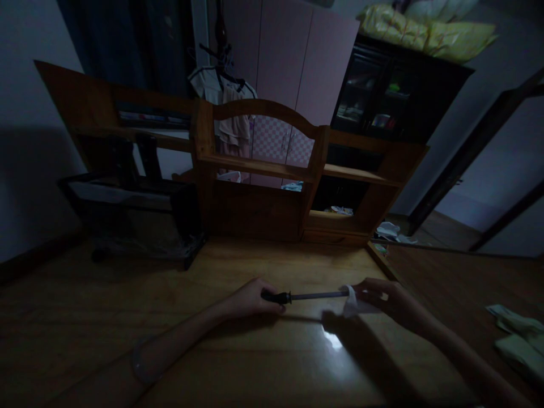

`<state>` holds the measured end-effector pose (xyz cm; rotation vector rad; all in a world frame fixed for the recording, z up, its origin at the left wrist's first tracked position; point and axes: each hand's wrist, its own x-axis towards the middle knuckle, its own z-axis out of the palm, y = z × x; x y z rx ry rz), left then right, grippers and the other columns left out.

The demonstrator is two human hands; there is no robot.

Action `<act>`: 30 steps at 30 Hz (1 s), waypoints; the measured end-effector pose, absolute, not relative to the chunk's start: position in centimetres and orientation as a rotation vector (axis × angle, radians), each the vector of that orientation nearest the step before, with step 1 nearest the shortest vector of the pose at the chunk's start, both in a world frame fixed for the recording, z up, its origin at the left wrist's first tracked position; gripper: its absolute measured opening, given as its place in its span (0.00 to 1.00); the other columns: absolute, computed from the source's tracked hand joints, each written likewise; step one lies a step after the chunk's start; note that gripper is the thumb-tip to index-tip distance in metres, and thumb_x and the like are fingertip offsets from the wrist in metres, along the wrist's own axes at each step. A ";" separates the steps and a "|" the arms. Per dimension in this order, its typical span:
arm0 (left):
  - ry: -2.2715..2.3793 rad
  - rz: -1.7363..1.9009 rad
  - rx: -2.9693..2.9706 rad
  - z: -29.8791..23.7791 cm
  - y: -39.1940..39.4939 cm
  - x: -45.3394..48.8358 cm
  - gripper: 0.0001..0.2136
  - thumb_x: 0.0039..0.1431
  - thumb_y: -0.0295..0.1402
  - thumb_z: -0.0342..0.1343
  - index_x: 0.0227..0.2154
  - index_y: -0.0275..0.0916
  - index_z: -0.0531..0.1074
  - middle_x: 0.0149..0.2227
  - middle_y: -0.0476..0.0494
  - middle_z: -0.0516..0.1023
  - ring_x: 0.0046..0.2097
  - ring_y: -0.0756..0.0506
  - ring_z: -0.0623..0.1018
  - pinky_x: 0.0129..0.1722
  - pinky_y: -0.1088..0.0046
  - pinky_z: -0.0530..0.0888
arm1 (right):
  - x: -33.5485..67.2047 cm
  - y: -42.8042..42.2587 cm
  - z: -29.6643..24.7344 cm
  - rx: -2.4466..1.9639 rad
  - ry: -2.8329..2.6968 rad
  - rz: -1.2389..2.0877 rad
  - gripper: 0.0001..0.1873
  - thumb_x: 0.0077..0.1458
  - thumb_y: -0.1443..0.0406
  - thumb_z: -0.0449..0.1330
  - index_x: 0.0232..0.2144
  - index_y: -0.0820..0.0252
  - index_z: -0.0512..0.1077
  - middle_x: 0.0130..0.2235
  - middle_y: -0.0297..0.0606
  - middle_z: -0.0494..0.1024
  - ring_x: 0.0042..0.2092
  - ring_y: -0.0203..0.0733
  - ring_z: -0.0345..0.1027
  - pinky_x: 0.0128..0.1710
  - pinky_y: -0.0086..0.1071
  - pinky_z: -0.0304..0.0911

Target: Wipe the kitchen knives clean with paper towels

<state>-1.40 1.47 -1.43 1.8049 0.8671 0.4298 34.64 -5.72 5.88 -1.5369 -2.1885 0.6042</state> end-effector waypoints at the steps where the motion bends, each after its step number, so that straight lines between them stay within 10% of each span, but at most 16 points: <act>1: 0.864 0.424 1.803 -1.4 1.5 -1.4 0.19 0.45 0.47 0.63 0.31 0.34 0.79 0.23 0.50 0.70 0.25 0.51 0.66 0.23 0.77 0.58 | 35.0 -6.0 6.2 -1.557 -2.166 0.647 0.14 0.61 0.55 0.54 0.40 0.53 0.76 0.37 0.38 0.78 0.36 0.43 0.72 0.34 0.32 0.62; 16: 0.846 0.429 1.785 -1.7 1.6 -1.6 0.18 0.47 0.45 0.62 0.31 0.33 0.78 0.22 0.51 0.69 0.24 0.52 0.66 0.23 0.78 0.59 | 37.1 -5.5 6.9 -1.584 -1.792 1.032 0.22 0.52 0.49 0.60 0.34 0.63 0.75 0.29 0.39 0.74 0.30 0.41 0.66 0.27 0.29 0.57; 30: 0.828 0.372 1.824 -1.7 1.7 -1.7 0.17 0.47 0.45 0.62 0.32 0.34 0.78 0.25 0.49 0.72 0.26 0.50 0.68 0.25 0.78 0.61 | 27.9 -6.1 6.7 -1.422 -2.465 0.334 0.11 0.63 0.64 0.53 0.32 0.60 0.72 0.31 0.35 0.74 0.30 0.36 0.67 0.29 0.27 0.56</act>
